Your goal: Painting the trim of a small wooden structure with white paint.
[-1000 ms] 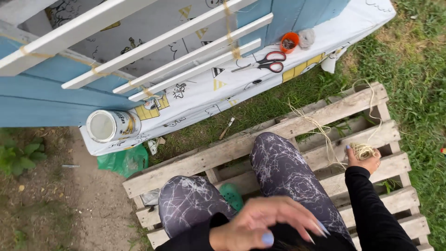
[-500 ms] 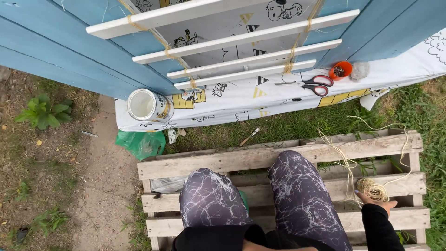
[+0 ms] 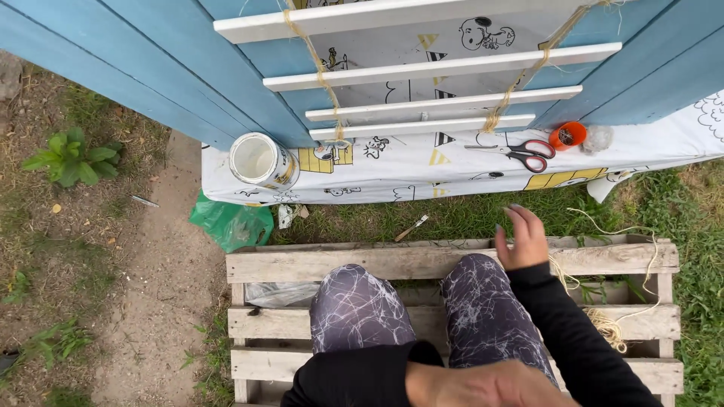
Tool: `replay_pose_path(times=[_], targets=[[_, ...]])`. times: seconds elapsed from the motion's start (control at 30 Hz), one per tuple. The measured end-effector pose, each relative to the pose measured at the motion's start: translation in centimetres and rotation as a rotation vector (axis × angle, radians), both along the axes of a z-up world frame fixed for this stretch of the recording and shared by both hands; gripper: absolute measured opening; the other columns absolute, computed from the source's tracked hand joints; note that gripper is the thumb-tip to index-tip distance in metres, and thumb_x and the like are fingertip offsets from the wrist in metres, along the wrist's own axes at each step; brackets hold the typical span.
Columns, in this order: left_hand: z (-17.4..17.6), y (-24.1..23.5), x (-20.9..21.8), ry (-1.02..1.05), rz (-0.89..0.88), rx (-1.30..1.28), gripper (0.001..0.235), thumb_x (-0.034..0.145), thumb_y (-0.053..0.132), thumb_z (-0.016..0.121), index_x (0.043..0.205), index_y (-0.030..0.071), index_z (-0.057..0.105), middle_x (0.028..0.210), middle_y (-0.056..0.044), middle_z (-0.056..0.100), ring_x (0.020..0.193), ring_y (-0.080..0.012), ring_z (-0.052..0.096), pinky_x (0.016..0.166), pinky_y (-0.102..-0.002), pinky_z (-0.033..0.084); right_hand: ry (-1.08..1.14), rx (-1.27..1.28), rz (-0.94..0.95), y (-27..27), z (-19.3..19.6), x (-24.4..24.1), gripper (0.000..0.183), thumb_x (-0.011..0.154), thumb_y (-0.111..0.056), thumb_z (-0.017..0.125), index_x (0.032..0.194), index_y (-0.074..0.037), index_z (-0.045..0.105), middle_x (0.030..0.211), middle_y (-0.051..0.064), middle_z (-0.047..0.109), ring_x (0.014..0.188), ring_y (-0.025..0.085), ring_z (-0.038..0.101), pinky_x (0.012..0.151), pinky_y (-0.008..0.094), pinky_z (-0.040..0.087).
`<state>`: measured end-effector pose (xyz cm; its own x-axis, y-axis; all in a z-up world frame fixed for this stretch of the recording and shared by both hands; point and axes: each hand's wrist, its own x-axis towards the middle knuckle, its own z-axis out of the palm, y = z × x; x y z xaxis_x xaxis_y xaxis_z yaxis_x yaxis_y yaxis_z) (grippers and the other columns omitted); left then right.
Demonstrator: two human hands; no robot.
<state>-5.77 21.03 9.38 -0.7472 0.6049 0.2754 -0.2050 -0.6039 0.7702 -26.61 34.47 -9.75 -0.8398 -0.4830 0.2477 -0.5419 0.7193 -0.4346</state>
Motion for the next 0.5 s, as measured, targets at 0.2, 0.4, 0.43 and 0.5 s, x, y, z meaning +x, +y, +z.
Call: replay_pose_path(times=[0.2, 0.4, 0.43, 0.5], targets=[[2.0, -5.2, -8.0, -0.170, 0.310, 0.186, 0.043, 0.114, 0.040, 0.054, 0.128, 0.003, 0.069, 0.127, -0.012, 0.072, 0.117, -0.0193, 0.071, 0.107, -0.031, 0.058, 0.442, 0.014, 0.419, -18.8, -2.2, -10.2, 0.038, 0.089, 0.000, 0.062, 0.126, 0.006, 0.063, 0.127, 0.025, 0.063, 0.119, 0.039, 0.060, 0.111, 0.050, 0.050], [-4.2, -8.0, -11.9, -0.320, 0.946, -0.079, 0.035, 0.111, 0.033, 0.056, 0.117, 0.002, 0.069, 0.103, -0.009, 0.075, 0.098, -0.0136, 0.072, 0.080, -0.022, 0.057, 0.751, 0.077, 0.338, -23.5, -9.3, -15.9, 0.052, 0.075, -0.019, 0.071, 0.126, -0.009, 0.064, 0.099, 0.011, 0.061, 0.097, 0.029, 0.066, 0.106, 0.044, 0.049], [-4.5, -8.4, -12.2, -0.306, 0.982, -0.083, 0.032, 0.109, 0.031, 0.059, 0.115, 0.001, 0.070, 0.101, -0.010, 0.074, 0.095, -0.0141, 0.072, 0.078, -0.022, 0.057, 0.764, 0.123, 0.354, -23.4, -9.2, -16.1, 0.060, 0.068, -0.023, 0.077, 0.125, -0.010, 0.064, 0.097, 0.011, 0.061, 0.093, 0.029, 0.066, 0.101, 0.045, 0.050], [-4.7, -9.4, -12.7, -0.282, 1.022, -0.085, 0.030, 0.107, 0.029, 0.062, 0.113, 0.000, 0.070, 0.098, -0.012, 0.074, 0.092, -0.0146, 0.072, 0.076, -0.022, 0.057, 0.785, 0.167, 0.372, -22.8, -8.5, -16.0, 0.068, 0.061, -0.028, 0.083, 0.124, -0.010, 0.065, 0.095, 0.012, 0.062, 0.089, 0.029, 0.065, 0.095, 0.045, 0.051]])
